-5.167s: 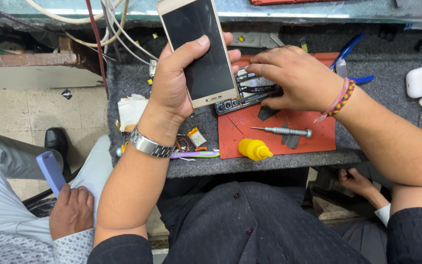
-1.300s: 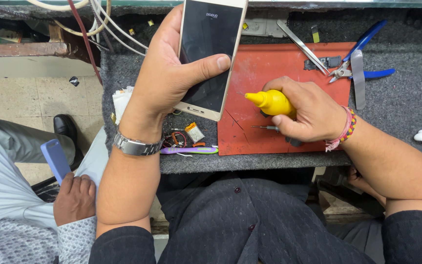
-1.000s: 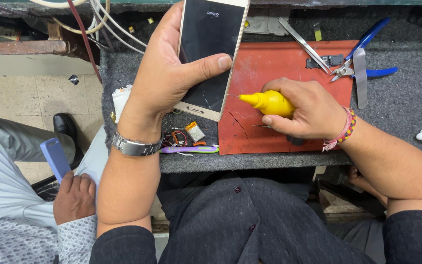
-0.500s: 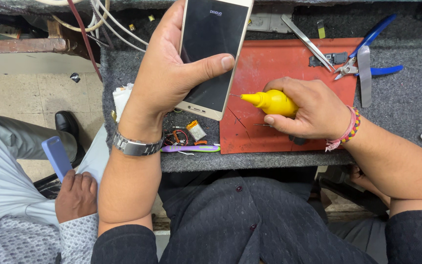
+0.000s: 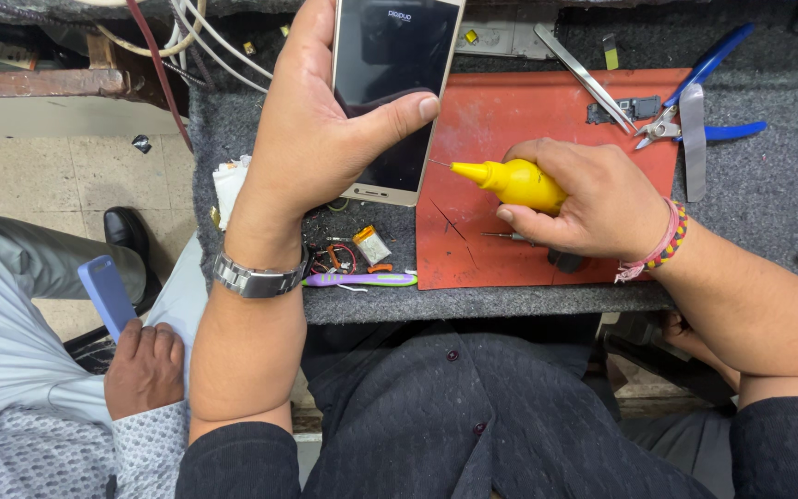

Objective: The person uses tweezers and a screwdriver to remove and reseat internal components of a disassembled smartphone, then applies adhesive to the edges of a second smartphone. The work occurs at a cluttered repair bench with tools and parts visible.

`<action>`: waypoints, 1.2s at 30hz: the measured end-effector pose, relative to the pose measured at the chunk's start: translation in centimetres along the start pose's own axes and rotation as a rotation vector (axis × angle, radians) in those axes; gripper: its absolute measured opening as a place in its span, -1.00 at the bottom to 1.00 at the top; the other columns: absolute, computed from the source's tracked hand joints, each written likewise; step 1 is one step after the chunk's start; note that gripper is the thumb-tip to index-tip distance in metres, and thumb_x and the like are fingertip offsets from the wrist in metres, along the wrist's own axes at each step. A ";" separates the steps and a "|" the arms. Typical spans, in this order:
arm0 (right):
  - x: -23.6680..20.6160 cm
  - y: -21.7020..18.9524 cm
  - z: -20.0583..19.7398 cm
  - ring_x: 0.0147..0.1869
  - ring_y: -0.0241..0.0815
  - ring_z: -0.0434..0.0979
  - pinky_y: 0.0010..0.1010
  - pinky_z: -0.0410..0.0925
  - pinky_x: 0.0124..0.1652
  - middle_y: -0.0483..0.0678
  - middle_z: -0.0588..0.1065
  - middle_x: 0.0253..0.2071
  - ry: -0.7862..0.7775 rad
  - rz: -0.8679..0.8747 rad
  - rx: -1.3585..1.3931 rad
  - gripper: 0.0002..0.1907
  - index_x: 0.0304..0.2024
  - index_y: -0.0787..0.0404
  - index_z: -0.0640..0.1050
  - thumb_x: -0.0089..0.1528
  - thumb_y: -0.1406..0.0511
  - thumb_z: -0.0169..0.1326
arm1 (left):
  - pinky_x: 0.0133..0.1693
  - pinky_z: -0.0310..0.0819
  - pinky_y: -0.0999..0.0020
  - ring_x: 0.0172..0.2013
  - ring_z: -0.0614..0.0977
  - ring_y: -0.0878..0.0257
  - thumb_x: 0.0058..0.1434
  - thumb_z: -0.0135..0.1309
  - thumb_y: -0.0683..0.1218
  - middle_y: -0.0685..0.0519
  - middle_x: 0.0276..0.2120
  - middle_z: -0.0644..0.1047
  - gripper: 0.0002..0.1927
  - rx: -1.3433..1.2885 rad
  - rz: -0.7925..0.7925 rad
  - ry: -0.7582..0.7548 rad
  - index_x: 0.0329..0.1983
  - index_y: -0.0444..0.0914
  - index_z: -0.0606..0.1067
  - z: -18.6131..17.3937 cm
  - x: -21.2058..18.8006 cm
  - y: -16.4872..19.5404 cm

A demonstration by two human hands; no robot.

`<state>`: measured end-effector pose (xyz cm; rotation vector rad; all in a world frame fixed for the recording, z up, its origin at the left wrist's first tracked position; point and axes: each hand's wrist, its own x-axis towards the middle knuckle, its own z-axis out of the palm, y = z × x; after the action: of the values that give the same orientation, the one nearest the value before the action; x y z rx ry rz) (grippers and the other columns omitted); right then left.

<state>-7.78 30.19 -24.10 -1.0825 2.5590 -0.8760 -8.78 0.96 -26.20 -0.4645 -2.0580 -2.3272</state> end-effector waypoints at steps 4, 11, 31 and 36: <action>0.0 0.0 0.0 -0.29 0.02 0.62 -0.27 0.45 -0.29 0.02 0.57 -0.27 -0.005 0.000 -0.006 -0.58 -0.01 0.24 0.54 0.19 0.14 0.27 | 0.29 0.40 0.43 0.18 0.50 0.34 0.31 0.40 -0.24 0.04 0.21 0.48 -0.31 0.079 0.023 0.005 0.38 -0.31 0.25 -0.1 -0.1 -0.2; 0.2 0.1 0.1 -0.28 0.04 0.62 -0.25 0.45 -0.30 0.02 0.57 -0.28 -0.019 0.011 -0.015 -0.58 -0.02 0.23 0.55 0.18 0.13 0.26 | 0.41 0.32 0.41 0.29 0.45 0.27 0.32 0.43 -0.23 -0.02 0.29 0.44 -0.22 0.174 0.051 -0.001 0.44 -0.34 0.20 0.3 -0.3 -0.6; 0.1 1.1 -0.1 -0.24 0.09 0.56 -0.19 0.42 -0.26 0.06 0.50 -0.25 -0.021 0.004 -0.116 -0.57 -0.04 0.23 0.56 0.18 0.10 0.26 | 0.30 0.44 0.41 0.18 0.53 0.34 0.28 0.37 -0.29 0.06 0.15 0.48 -0.32 0.049 0.003 0.019 0.36 -0.33 0.26 -0.4 -0.1 1.7; -0.1 2.3 -1.6 -0.10 0.02 0.52 -0.24 0.41 -0.12 0.04 0.47 -0.18 0.006 -0.002 -0.020 -0.56 -0.01 0.25 0.55 0.18 0.11 0.27 | 0.17 0.55 0.41 0.06 0.59 0.36 0.25 0.38 -0.25 0.06 0.10 0.54 -0.37 -0.083 -0.108 0.077 0.29 -0.32 0.30 -0.7 0.0 1.9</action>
<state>-9.68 32.23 -24.20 -1.0903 2.5771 -0.8576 -8.62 -0.01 -24.43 -0.2668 -2.0077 -2.4557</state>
